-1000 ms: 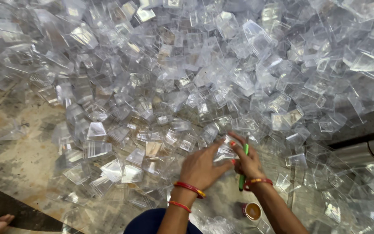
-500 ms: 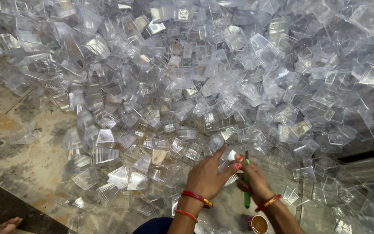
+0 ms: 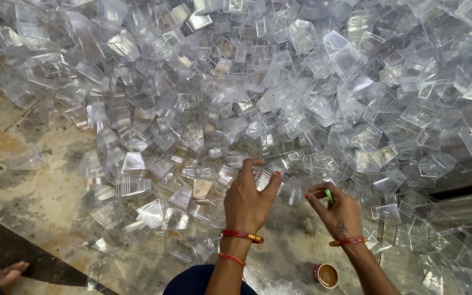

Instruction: The person sits on the floor beside a large pile of small clear plastic cups and repeatedly picks up cups one at a time, nesting them into a stack held in one hand while holding a green marker in the other. A second person nearby performs the same stacking activity.

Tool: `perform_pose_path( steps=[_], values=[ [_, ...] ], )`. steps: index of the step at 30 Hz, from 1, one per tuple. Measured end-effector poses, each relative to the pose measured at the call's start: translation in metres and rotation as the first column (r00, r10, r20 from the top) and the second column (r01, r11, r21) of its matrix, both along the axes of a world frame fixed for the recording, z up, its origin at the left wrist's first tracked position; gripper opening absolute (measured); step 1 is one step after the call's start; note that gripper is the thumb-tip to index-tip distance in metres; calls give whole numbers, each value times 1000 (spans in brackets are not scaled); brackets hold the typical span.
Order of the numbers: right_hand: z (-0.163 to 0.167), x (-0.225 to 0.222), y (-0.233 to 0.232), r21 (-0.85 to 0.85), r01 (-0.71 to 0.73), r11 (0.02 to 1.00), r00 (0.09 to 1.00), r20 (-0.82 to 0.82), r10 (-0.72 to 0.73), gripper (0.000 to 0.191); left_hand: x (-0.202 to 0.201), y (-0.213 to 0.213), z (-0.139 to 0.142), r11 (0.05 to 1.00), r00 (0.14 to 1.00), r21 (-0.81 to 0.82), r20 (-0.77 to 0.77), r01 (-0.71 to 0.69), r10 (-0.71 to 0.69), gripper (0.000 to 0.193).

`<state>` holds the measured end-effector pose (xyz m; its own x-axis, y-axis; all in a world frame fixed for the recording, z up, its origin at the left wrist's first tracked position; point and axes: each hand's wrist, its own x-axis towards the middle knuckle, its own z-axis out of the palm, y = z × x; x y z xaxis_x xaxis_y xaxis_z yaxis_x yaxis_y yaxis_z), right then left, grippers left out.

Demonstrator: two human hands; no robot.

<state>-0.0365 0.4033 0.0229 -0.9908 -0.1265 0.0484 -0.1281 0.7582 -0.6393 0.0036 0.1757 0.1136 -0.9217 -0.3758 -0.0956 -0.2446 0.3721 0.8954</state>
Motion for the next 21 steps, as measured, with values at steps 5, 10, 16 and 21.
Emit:
perform_pose_path(
  steps=[5, 10, 16, 21],
  values=[
    [0, -4, -1, 244, -2, 970, 991, -130, 35, 27, 2, 0, 3, 996, 998, -85, 64, 26, -21, 45],
    [-4, -11, -3, 326, -71, 943, 941, -292, 172, 41, 3, 2, -1, 988, 997, -147, 69, 51, -42, 45],
    [-13, -19, 0, 512, -54, 857, 996, -37, 84, 29, 5, 4, -15, 953, 971, -206, 133, 224, -199, 45],
    [-20, -24, 8, 149, -22, 989, 999, 30, 18, 29, 8, 9, -25, 885, 904, -241, 263, 399, -336, 50]
  ],
)
